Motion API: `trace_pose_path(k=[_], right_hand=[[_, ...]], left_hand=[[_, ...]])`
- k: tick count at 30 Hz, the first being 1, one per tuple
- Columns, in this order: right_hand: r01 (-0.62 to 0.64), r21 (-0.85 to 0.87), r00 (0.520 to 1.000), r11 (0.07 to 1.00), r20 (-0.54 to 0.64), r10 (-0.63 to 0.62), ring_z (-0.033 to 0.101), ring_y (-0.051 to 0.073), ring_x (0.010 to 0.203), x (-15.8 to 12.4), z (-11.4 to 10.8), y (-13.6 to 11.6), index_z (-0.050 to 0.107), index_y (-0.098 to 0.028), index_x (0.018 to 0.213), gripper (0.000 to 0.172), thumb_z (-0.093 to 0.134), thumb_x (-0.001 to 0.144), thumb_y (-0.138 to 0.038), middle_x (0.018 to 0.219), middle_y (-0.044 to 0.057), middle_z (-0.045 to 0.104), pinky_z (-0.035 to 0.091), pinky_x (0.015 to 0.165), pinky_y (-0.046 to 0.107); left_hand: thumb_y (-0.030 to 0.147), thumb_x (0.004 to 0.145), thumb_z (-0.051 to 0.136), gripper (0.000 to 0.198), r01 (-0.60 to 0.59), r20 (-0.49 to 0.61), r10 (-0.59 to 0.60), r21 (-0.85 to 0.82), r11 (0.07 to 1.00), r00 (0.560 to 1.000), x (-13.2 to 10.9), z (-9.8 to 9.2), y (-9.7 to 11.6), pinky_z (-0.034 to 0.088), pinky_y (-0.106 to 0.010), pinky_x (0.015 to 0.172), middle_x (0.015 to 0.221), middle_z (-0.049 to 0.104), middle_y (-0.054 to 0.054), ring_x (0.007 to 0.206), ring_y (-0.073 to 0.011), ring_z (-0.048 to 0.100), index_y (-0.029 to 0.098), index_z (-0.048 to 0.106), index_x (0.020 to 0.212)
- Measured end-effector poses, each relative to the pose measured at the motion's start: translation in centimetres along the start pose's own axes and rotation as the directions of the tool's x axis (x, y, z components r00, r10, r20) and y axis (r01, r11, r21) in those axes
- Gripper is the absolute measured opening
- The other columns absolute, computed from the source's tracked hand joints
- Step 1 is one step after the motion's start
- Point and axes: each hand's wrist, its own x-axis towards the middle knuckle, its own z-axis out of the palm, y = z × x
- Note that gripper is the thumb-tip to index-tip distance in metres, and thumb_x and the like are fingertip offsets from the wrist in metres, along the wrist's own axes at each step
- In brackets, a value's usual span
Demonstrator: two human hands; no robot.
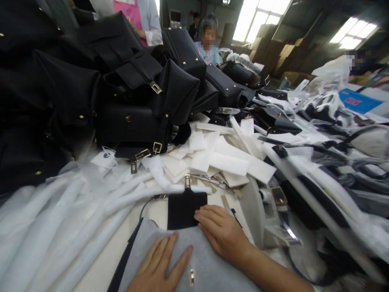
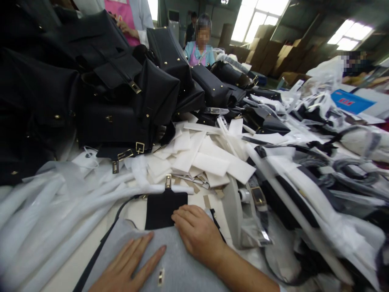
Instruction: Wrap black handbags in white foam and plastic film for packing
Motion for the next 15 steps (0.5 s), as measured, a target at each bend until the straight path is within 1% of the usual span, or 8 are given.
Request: trace_pose_path(k=[2,4,6,7,9,10,12,15], right_hand=[[-0.022,0.030,1.000,0.999,0.016,0.022,0.061,0.022,0.110,-0.2,0.1,0.0,0.063,-0.015,0.118,0.028,0.050,0.094,-0.013,0.113,0.008,0.072,0.050,0.099,0.040],[-0.009,0.102,0.999,0.995,0.036,0.005,0.060,0.022,0.113,-0.2,-0.2,0.1,0.061,-0.015,0.123,0.030,0.052,0.096,-0.023,0.116,0.010,0.070,0.048,0.101,0.040],[0.075,0.215,0.992,0.974,0.082,-0.095,0.058,0.023,0.116,-0.1,-0.9,0.0,0.057,-0.015,0.129,0.040,0.054,0.095,-0.036,0.121,0.012,0.067,0.046,0.103,0.041],[0.125,0.263,0.978,0.957,0.128,-0.163,0.057,0.023,0.120,-0.1,-1.5,-0.2,0.056,-0.016,0.131,0.045,0.054,0.094,-0.042,0.125,0.012,0.066,0.044,0.105,0.042],[0.179,0.294,0.931,0.939,0.259,-0.258,0.050,0.024,0.129,-0.2,-2.7,-1.0,0.054,-0.020,0.134,0.052,0.053,0.092,-0.051,0.134,0.010,0.061,0.034,0.113,0.046],[0.169,0.270,0.907,0.948,0.334,-0.257,0.044,0.025,0.135,-0.5,-3.3,-1.6,0.051,-0.021,0.137,0.056,0.053,0.092,-0.054,0.140,0.010,0.056,0.027,0.117,0.048],[0.108,0.172,0.876,0.979,0.449,-0.176,0.030,0.028,0.144,-1.4,-4.0,-2.7,0.042,-0.020,0.145,0.069,0.051,0.090,-0.061,0.150,0.011,0.044,0.016,0.120,0.052],[0.013,0.046,0.871,0.999,0.491,-0.034,0.017,0.032,0.148,-3.3,-3.9,-3.7,0.030,-0.019,0.152,0.085,0.049,0.087,-0.069,0.159,0.014,0.026,0.010,0.120,0.056]], left_hand=[[0.070,0.084,0.049,0.079,0.071,0.042,-0.069,-0.053,0.996,0.997,0.0,-1.0,0.7,0.051,-0.038,0.095,0.135,0.059,-0.016,0.122,-0.0294,0.057,0.022,0.039,0.146],[0.075,0.080,0.049,0.089,0.144,0.065,-0.138,-0.104,0.984,0.988,-0.2,-1.5,1.5,0.048,-0.044,0.099,0.144,0.049,-0.019,0.128,-0.0335,0.051,0.022,0.034,0.148],[0.074,0.081,0.048,0.086,0.185,0.098,-0.172,-0.141,0.973,0.980,-0.5,-1.5,2.1,0.045,-0.047,0.102,0.149,0.042,-0.019,0.131,-0.0343,0.048,0.025,0.031,0.150],[0.074,0.082,0.047,0.085,0.190,0.117,-0.173,-0.155,0.969,0.978,-0.6,-1.4,2.3,0.043,-0.048,0.104,0.150,0.041,-0.019,0.132,-0.0343,0.047,0.026,0.030,0.150],[0.074,0.084,0.044,0.083,0.190,0.132,-0.168,-0.174,0.966,0.977,-0.8,-1.0,2.4,0.040,-0.050,0.107,0.149,0.041,-0.021,0.134,-0.0343,0.045,0.027,0.029,0.150],[0.074,0.084,0.043,0.083,0.187,0.138,-0.163,-0.182,0.965,0.977,-0.8,-0.8,2.4,0.039,-0.051,0.107,0.149,0.041,-0.021,0.134,-0.0346,0.044,0.026,0.029,0.150],[0.073,0.084,0.043,0.082,0.188,0.150,-0.160,-0.196,0.962,0.976,-0.8,-0.6,2.3,0.039,-0.051,0.108,0.148,0.042,-0.022,0.134,-0.0357,0.044,0.025,0.030,0.150],[0.073,0.085,0.043,0.081,0.199,0.181,-0.162,-0.211,0.957,0.970,-0.8,-0.8,2.2,0.039,-0.053,0.108,0.151,0.038,-0.021,0.136,-0.0374,0.041,0.026,0.031,0.149]])
